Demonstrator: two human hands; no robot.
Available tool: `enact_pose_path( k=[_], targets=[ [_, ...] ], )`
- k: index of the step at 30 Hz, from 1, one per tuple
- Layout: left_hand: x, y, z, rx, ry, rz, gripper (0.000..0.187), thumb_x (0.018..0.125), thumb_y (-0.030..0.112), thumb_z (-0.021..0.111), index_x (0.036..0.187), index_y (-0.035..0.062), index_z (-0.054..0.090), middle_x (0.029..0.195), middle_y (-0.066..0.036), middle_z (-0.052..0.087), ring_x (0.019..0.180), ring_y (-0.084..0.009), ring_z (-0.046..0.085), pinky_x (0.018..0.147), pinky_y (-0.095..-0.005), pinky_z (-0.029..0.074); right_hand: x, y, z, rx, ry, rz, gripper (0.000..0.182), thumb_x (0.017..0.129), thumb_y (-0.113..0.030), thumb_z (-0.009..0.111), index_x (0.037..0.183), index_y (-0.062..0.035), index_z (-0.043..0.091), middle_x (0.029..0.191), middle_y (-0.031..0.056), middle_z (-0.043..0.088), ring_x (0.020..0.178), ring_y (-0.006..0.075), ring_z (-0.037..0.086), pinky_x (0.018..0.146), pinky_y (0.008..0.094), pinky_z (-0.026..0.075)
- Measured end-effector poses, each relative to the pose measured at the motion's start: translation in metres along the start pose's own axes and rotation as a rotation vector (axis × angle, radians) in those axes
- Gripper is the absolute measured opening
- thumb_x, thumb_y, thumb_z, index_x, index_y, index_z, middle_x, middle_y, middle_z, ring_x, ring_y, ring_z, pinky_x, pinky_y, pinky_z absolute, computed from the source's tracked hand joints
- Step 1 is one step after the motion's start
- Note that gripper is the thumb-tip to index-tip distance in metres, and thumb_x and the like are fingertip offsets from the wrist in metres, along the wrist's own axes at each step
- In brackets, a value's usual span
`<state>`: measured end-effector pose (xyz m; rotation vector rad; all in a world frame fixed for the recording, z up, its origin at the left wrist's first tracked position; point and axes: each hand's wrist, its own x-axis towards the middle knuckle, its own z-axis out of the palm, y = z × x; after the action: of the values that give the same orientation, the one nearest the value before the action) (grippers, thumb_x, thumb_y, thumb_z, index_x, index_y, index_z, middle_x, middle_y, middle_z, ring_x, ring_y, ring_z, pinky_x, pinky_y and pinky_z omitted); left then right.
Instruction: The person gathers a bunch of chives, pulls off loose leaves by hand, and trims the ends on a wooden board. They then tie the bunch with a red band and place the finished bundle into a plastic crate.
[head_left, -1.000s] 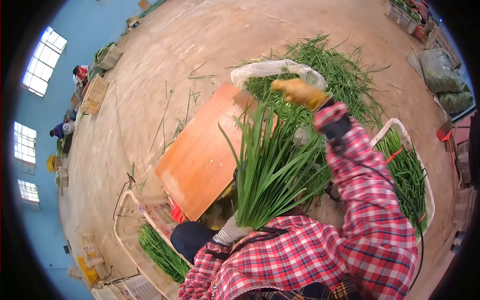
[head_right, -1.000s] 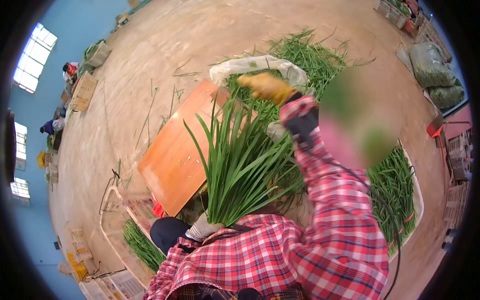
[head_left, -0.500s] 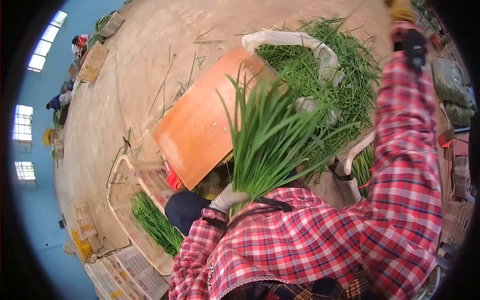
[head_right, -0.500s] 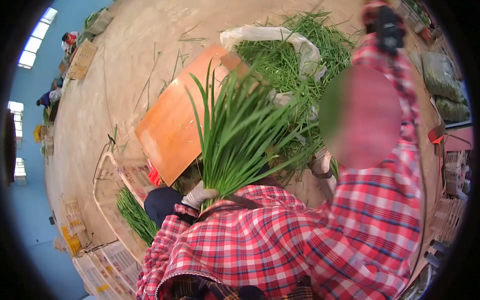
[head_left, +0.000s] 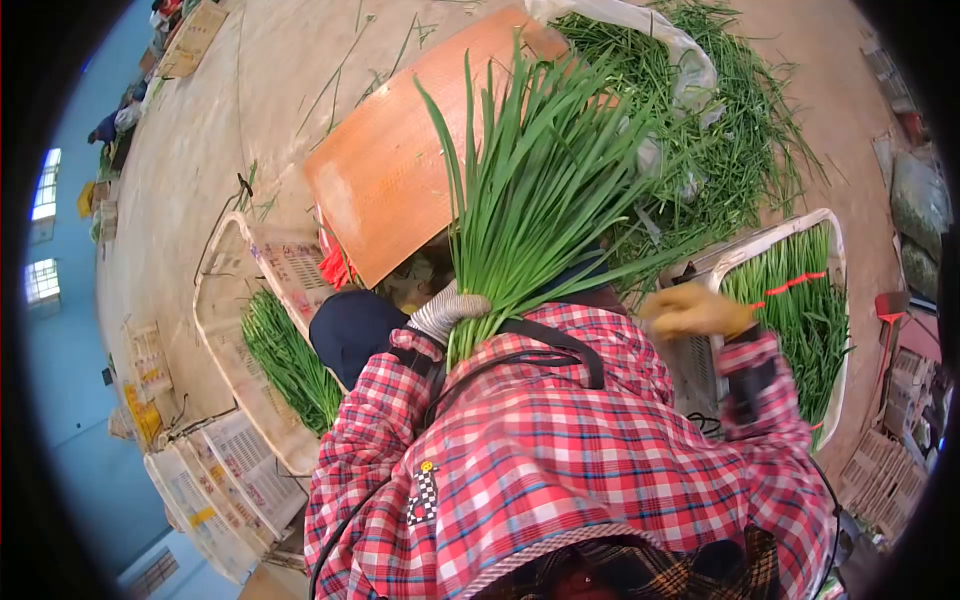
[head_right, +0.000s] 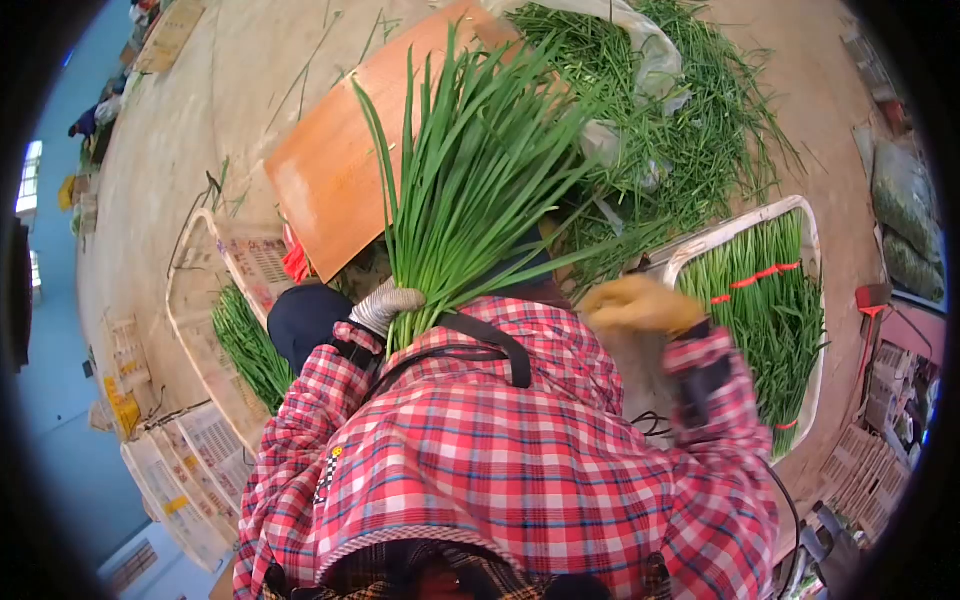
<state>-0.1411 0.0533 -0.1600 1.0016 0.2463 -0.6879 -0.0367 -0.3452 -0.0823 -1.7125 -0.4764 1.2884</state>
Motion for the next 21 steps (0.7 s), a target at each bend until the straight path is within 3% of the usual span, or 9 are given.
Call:
enact_pose_path(
  k=[3, 5, 8, 9, 11, 13, 17, 19, 21],
  targets=[
    [0.0, 0.004, 0.001, 0.022, -0.02, -0.001, 0.068, 0.071, 0.032, 0.078, 0.126, 0.0016, 0.052, 0.115, -0.009, 0.062, 0.104, -0.0214, 0.059, 0.092, -0.0357, 0.046, 0.048, 0.017, 0.044, 0.335, 0.219, -0.051, 0.049, 0.077, -0.024, 0.076, 0.113, 0.001, 0.054, 0.073, -0.0008, 0.054, 0.065, 0.009, 0.048, 0.059, 0.0242, 0.041],
    [-0.005, 0.02, 0.018, 0.027, -0.048, 0.013, 0.072, 0.07, 0.027, 0.079, 0.13, 0.0022, 0.048, 0.12, -0.008, 0.059, 0.11, -0.021, 0.056, 0.097, -0.0353, 0.042, 0.052, -0.009, 0.053, 0.131, 0.356, -0.042, 0.059, 0.076, -0.026, 0.077, 0.121, 0.0004, 0.051, 0.072, -0.0018, 0.051, 0.063, 0.0078, 0.045, 0.058, 0.0238, 0.04],
    [0.001, 0.044, 0.045, 0.157, -0.129, 0.163, 0.078, 0.071, 0.017, 0.077, 0.138, 0.0025, 0.039, 0.129, -0.007, 0.052, 0.119, -0.0198, 0.049, 0.104, -0.0335, 0.035, 0.05, -0.037, 0.056, 0.249, 0.233, -0.128, 0.08, 0.074, -0.029, 0.078, 0.137, -0.0009, 0.038, 0.095, 0.0085, 0.062, 0.083, 0.0164, 0.057, 0.074, 0.03, 0.047],
    [0.001, 0.052, 0.057, 0.268, -0.098, 0.127, 0.081, 0.071, 0.013, 0.075, 0.14, 0.0013, 0.034, 0.132, -0.005, 0.049, 0.118, -0.0183, 0.049, 0.103, -0.0323, 0.036, 0.055, -0.04, 0.057, 0.119, 0.252, -0.312, 0.078, 0.075, -0.027, 0.077, 0.138, -0.0016, 0.036, 0.114, 0.013, 0.06, 0.104, 0.0203, 0.055, 0.09, 0.032, 0.044],
    [0.001, 0.06, 0.087, 0.631, -0.019, 0.389, 0.081, 0.073, 0.012, 0.073, 0.141, 0.0012, 0.032, 0.126, -0.007, 0.055, 0.116, -0.0182, 0.05, 0.101, -0.0319, 0.038, 0.062, -0.029, 0.064, 0.488, 0.071, -0.376, 0.08, 0.077, -0.027, 0.077, 0.139, -0.0029, 0.034, 0.126, 0.0123, 0.053, 0.117, 0.0206, 0.047, 0.099, 0.0322, 0.037],
    [-0.009, 0.077, 0.116, 1.172, 0.072, 0.243, 0.081, 0.074, 0.014, 0.07, 0.143, 0.0055, 0.027, 0.114, -0.019, 0.061, 0.103, -0.0284, 0.063, 0.086, -0.0342, 0.051, 0.076, -0.024, 0.08, 0.935, 0.252, -0.558, 0.077, 0.08, -0.03, 0.074, 0.141, -0.0052, 0.034, 0.137, 0.0118, 0.045, 0.122, 0.0246, 0.048, 0.103, 0.0402, 0.038],
    [-0.009, 0.051, 0.131, 1.188, 0.069, 0.232, 0.075, 0.074, 0.028, 0.07, 0.137, 0.0096, 0.033, 0.1, -0.023, 0.063, 0.091, -0.0407, 0.062, 0.076, -0.0444, 0.052, 0.058, -0.063, 0.063, 1.157, 0.29, -0.663, 0.066, 0.088, -0.029, 0.064, 0.142, -0.0061, 0.032, 0.142, 0.0162, 0.039, 0.126, 0.0336, 0.045, 0.104, 0.0502, 0.039],
    [-0.013, 0.048, 0.127, 1.193, 0.139, 0.215, 0.082, 0.07, 0.033, 0.074, 0.137, 0.0103, 0.033, 0.106, -0.023, 0.061, 0.096, -0.0395, 0.061, 0.079, -0.0443, 0.051, 0.07, -0.064, 0.057, 1.166, 0.176, -0.926, 0.061, 0.09, -0.024, 0.061, 0.142, -0.0074, 0.032, 0.141, 0.0182, 0.04, 0.124, 0.0361, 0.046, 0.104, 0.0514, 0.041],
    [-0.023, 0.061, 0.128, 1.233, 0.165, 0.205, 0.087, 0.068, 0.036, 0.076, 0.138, 0.011, 0.032, 0.11, -0.023, 0.059, 0.101, -0.0386, 0.06, 0.082, -0.0443, 0.05, 0.071, -0.081, 0.062, 1.241, 0.271, -0.884, 0.062, 0.089, -0.018, 0.062, 0.142, -0.0075, 0.032, 0.137, 0.0168, 0.045, 0.12, 0.0323, 0.05, 0.103, 0.0482, 0.042]
  ],
)
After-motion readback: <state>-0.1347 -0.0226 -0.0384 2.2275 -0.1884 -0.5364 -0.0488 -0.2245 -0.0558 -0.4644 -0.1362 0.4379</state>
